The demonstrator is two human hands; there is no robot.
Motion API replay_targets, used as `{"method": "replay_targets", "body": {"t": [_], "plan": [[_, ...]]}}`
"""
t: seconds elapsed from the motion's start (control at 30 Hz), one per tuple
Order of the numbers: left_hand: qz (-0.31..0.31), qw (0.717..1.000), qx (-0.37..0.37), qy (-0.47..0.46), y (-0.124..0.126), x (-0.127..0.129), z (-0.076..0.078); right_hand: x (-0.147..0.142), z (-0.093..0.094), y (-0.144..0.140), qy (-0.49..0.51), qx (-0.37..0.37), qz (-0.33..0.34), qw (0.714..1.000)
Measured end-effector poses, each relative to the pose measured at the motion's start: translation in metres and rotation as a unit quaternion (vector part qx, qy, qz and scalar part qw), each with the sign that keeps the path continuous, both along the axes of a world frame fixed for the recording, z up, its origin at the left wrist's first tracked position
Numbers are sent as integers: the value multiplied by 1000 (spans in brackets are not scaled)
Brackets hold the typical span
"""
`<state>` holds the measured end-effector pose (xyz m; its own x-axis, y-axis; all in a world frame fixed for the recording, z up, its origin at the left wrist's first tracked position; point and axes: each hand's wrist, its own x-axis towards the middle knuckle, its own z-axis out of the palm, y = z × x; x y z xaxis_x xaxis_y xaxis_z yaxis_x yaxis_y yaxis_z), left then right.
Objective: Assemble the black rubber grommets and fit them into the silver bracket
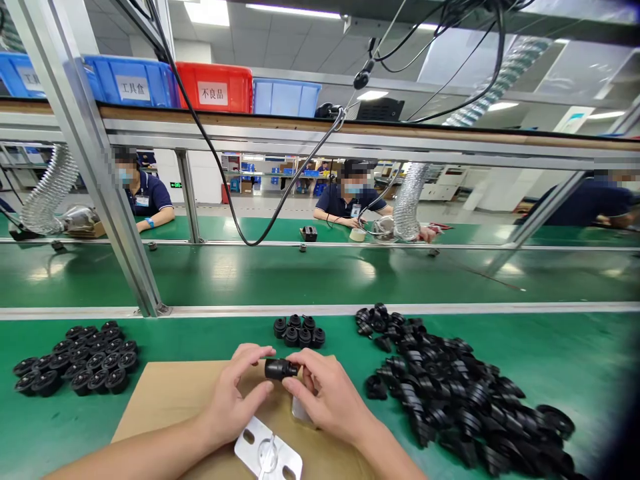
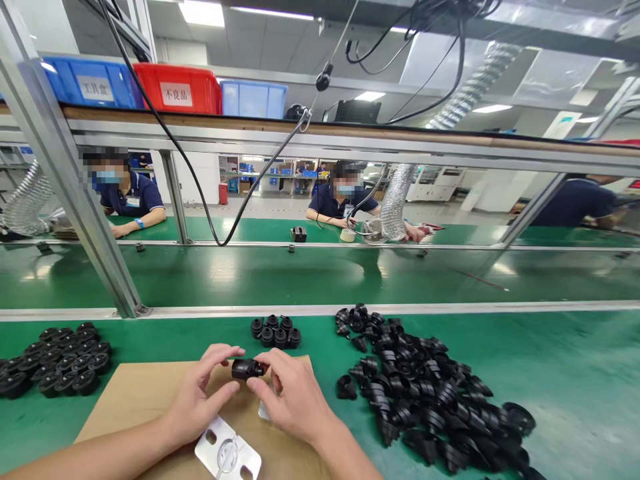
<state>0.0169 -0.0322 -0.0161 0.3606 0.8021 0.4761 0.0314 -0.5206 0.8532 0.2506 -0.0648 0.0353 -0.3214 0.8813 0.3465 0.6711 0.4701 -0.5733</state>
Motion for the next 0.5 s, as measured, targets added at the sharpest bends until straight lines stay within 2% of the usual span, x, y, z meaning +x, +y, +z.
{"method": "replay_targets", "body": {"t": [0.13,0.27,0.4,0.5], "plan": [[-6,998,-58,7,0,0,0,-3,1,0,13,-7,3,1000],[8,1000,-8,26,0,0,0,1,7,0,21,-16,-14,1000],[14,998,-41,54,-2,0,1,31,22,2,-44,-7,-132,990],[0,996,-62,70,-2,0,1,60,26,7,-124,-8,-243,962]]}}
